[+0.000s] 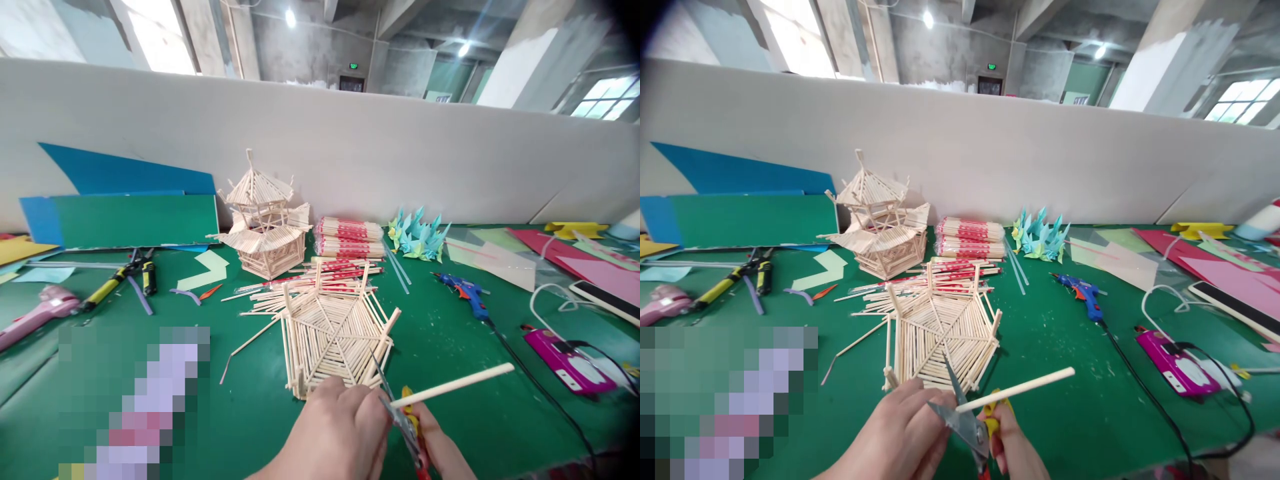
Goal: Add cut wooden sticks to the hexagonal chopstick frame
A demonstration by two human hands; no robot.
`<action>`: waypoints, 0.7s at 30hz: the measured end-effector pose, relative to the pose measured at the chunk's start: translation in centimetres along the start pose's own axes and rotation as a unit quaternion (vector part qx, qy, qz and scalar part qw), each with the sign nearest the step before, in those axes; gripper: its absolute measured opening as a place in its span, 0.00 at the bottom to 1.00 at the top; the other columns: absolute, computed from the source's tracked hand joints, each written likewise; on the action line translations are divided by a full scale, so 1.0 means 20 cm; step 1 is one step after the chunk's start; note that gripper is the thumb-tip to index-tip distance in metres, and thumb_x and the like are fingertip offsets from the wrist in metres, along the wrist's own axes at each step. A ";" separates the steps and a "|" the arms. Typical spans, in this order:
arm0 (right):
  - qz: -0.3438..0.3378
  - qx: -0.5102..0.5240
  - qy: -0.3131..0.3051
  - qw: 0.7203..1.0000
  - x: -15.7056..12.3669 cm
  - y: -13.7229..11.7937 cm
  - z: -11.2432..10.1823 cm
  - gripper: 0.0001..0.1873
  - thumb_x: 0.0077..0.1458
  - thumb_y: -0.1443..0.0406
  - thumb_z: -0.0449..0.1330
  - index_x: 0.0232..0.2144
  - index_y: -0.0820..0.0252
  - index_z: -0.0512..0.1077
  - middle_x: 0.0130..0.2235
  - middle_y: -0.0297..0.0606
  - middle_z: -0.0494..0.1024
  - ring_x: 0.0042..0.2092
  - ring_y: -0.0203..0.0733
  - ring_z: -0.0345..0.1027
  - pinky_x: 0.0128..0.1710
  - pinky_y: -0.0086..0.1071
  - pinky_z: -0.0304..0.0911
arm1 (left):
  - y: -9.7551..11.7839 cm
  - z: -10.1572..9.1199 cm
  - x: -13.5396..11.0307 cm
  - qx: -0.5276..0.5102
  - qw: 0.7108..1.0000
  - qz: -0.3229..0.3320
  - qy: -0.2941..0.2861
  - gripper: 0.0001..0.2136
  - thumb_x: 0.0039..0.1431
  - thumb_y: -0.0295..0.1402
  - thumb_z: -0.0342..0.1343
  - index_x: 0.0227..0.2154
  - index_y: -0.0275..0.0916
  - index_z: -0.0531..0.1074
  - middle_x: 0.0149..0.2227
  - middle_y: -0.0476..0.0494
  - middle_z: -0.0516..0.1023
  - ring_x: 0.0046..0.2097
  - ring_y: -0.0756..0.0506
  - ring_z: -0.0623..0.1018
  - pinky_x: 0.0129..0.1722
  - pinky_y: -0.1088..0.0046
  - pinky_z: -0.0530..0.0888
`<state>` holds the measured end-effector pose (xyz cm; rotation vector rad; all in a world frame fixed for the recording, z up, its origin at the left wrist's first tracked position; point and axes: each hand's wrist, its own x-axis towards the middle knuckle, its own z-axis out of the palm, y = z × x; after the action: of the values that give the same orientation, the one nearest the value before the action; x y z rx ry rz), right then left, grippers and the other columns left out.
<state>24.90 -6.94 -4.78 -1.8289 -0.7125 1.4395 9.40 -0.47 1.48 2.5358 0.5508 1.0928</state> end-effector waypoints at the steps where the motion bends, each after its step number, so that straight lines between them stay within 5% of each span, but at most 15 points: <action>1: -0.004 -0.003 -0.004 1.000 0.00 0.01 -0.01 0.25 0.49 0.45 0.50 0.17 0.58 0.64 0.12 0.26 0.56 0.15 0.29 0.52 0.16 0.23 0.51 | 0.00 -0.02 0.01 -0.063 0.997 -0.030 -0.042 0.14 0.60 0.28 0.37 0.23 0.37 0.64 0.19 0.47 0.68 0.19 0.51 0.64 0.18 0.78 0.60; 4: -0.017 0.008 -0.014 1.000 -0.02 0.05 -0.02 0.24 0.50 0.45 0.50 0.18 0.58 0.66 0.12 0.26 0.55 0.15 0.29 0.52 0.17 0.23 0.52 | 0.03 -0.13 0.06 -0.249 0.940 -0.137 -0.186 0.17 0.63 0.33 0.35 0.26 0.37 0.67 0.22 0.47 0.69 0.23 0.52 0.67 0.22 0.81 0.64; 8: -0.020 0.040 -0.015 0.999 -0.02 0.12 -0.02 0.24 0.48 0.46 0.54 0.15 0.57 0.65 0.11 0.26 0.54 0.14 0.29 0.50 0.14 0.24 0.50 | 0.07 -0.23 0.11 -0.290 0.894 -0.252 -0.231 0.14 0.61 0.32 0.40 0.25 0.36 0.66 0.24 0.49 0.66 0.25 0.53 0.65 0.25 0.82 0.64; 11: -0.028 0.065 -0.026 0.997 0.00 0.15 -0.02 0.26 0.49 0.44 0.51 0.14 0.57 0.64 0.11 0.27 0.55 0.14 0.30 0.50 0.14 0.24 0.49 | 0.05 -0.16 0.07 -0.238 0.923 -0.219 -0.208 0.14 0.61 0.30 0.39 0.23 0.37 0.65 0.21 0.51 0.65 0.23 0.53 0.65 0.22 0.82 0.63; 14: -0.054 0.074 -0.030 0.995 0.03 0.14 -0.01 0.29 0.51 0.43 0.46 0.15 0.57 0.65 0.12 0.28 0.56 0.15 0.30 0.52 0.14 0.25 0.51 | 0.01 -0.03 0.01 -0.061 0.994 -0.076 -0.037 0.15 0.60 0.30 0.37 0.22 0.37 0.64 0.19 0.47 0.68 0.20 0.51 0.65 0.20 0.77 0.62; 16: -0.088 0.069 -0.032 0.993 0.04 0.12 -0.01 0.28 0.51 0.43 0.46 0.17 0.57 0.67 0.12 0.28 0.58 0.14 0.31 0.52 0.14 0.25 0.51 | 0.00 0.02 -0.02 0.031 0.999 -0.024 0.000 0.14 0.60 0.28 0.37 0.22 0.38 0.63 0.18 0.45 0.69 0.19 0.50 0.64 0.19 0.74 0.61; 19: -0.144 0.073 -0.016 0.987 0.00 0.09 -0.01 0.27 0.50 0.43 0.47 0.19 0.57 0.69 0.13 0.29 0.61 0.15 0.31 0.53 0.14 0.25 0.51 | 0.01 -0.02 0.01 -0.050 0.995 -0.055 -0.059 0.14 0.60 0.29 0.38 0.23 0.38 0.64 0.20 0.45 0.70 0.20 0.50 0.66 0.20 0.76 0.63; 21: -0.160 0.081 0.007 0.984 -0.04 0.08 -0.02 0.25 0.51 0.45 0.48 0.21 0.57 0.70 0.14 0.29 0.62 0.16 0.31 0.55 0.15 0.25 0.53 | 0.04 -0.09 0.05 -0.182 0.966 -0.133 -0.129 0.14 0.61 0.31 0.40 0.23 0.37 0.66 0.21 0.46 0.70 0.21 0.51 0.68 0.20 0.79 0.64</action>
<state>25.07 -8.61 -5.58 -1.5202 -0.8153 1.2340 8.95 -0.42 3.58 2.1636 0.5421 0.6809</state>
